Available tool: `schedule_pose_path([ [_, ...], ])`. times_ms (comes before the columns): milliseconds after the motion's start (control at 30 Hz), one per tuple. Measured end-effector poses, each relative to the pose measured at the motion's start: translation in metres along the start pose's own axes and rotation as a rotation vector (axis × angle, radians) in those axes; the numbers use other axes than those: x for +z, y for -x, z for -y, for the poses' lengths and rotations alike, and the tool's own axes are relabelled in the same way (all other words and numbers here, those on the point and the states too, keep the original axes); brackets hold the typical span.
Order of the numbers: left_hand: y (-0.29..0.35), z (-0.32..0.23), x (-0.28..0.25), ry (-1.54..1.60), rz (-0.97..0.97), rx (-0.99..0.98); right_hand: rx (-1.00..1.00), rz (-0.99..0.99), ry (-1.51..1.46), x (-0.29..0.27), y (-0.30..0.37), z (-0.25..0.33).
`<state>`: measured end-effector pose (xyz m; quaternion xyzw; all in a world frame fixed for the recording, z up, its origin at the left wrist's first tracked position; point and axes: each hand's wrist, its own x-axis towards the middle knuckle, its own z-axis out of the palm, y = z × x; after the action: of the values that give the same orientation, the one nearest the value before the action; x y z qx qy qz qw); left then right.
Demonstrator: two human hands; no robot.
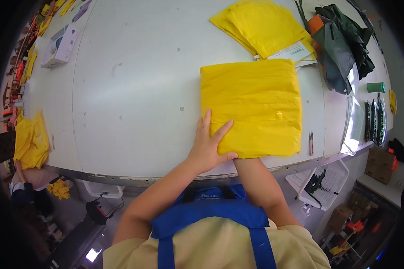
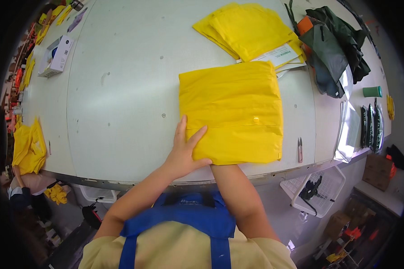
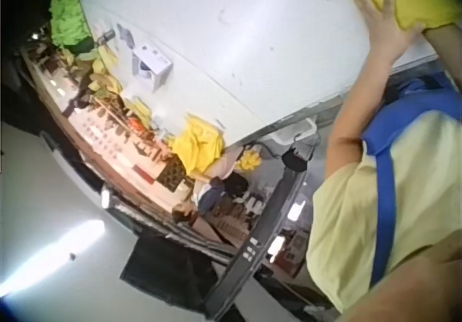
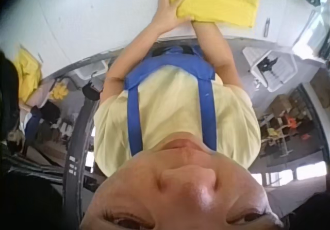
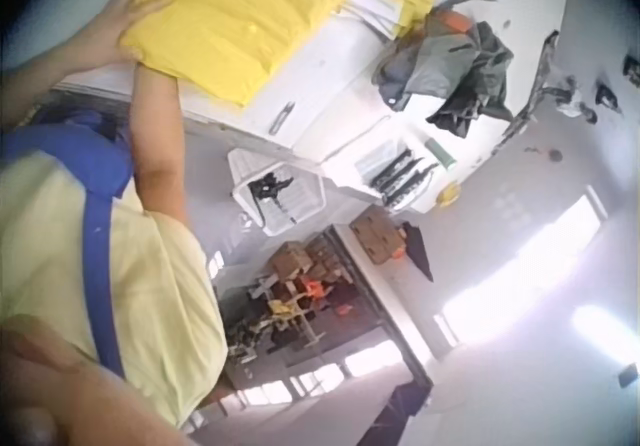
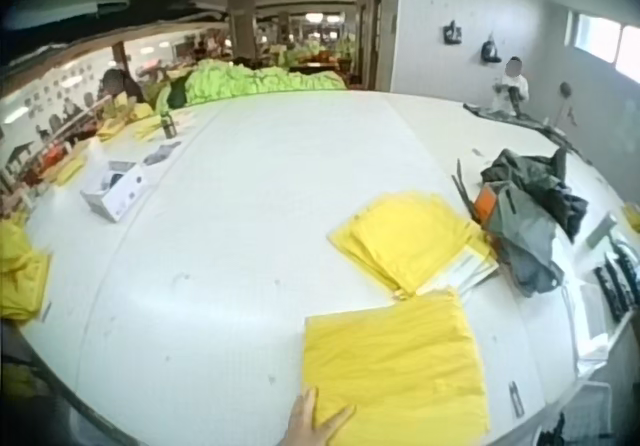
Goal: The person folds a yellow raincoat on a table, smooths it out, and places it into a plastic bag. They repeat this process with another yellow raincoat, folding and bagging it as well.
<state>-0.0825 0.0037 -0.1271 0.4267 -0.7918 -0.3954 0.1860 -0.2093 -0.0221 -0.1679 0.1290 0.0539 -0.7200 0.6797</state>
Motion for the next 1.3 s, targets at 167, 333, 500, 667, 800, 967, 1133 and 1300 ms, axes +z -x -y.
schedule_pose_path([
  [167, -0.019, -0.003, 0.006, -0.086, 0.059, 0.001, 0.122, -0.552, 0.675, 0.023, 0.103, 0.044],
  [333, -0.013, 0.003, 0.014, -0.119, 0.060, -0.113, -0.809, -0.594, 1.767, 0.036, 0.148, 0.190],
  [500, -0.004, 0.034, 0.031, 0.362, -0.187, -0.217, 0.009, -0.514, 1.394, 0.048, 0.044, 0.196],
  [667, 0.027, 0.061, 0.020, 1.993, -0.101, -0.432, 0.330, -0.465, 1.044, 0.019, 0.047, 0.174],
  [800, 0.056, 0.056, 0.010, 2.242, -0.095, -0.302, 0.224, -0.513, 0.774, 0.012, 0.087, 0.068],
  [967, 0.080, 0.020, 0.024, 2.212, -0.109, -0.177, 0.024, -0.433, 0.618, 0.002, 0.105, -0.012],
  [1133, 0.081, 0.011, 0.024, 1.489, -0.234, -0.514, -0.042, -0.397, 0.964, -0.008, 0.102, -0.036],
  [1300, 0.088, 0.031, 0.011, 1.598, -0.424, -0.608, -0.468, -0.442, 1.565, 0.025, 0.060, 0.024],
])
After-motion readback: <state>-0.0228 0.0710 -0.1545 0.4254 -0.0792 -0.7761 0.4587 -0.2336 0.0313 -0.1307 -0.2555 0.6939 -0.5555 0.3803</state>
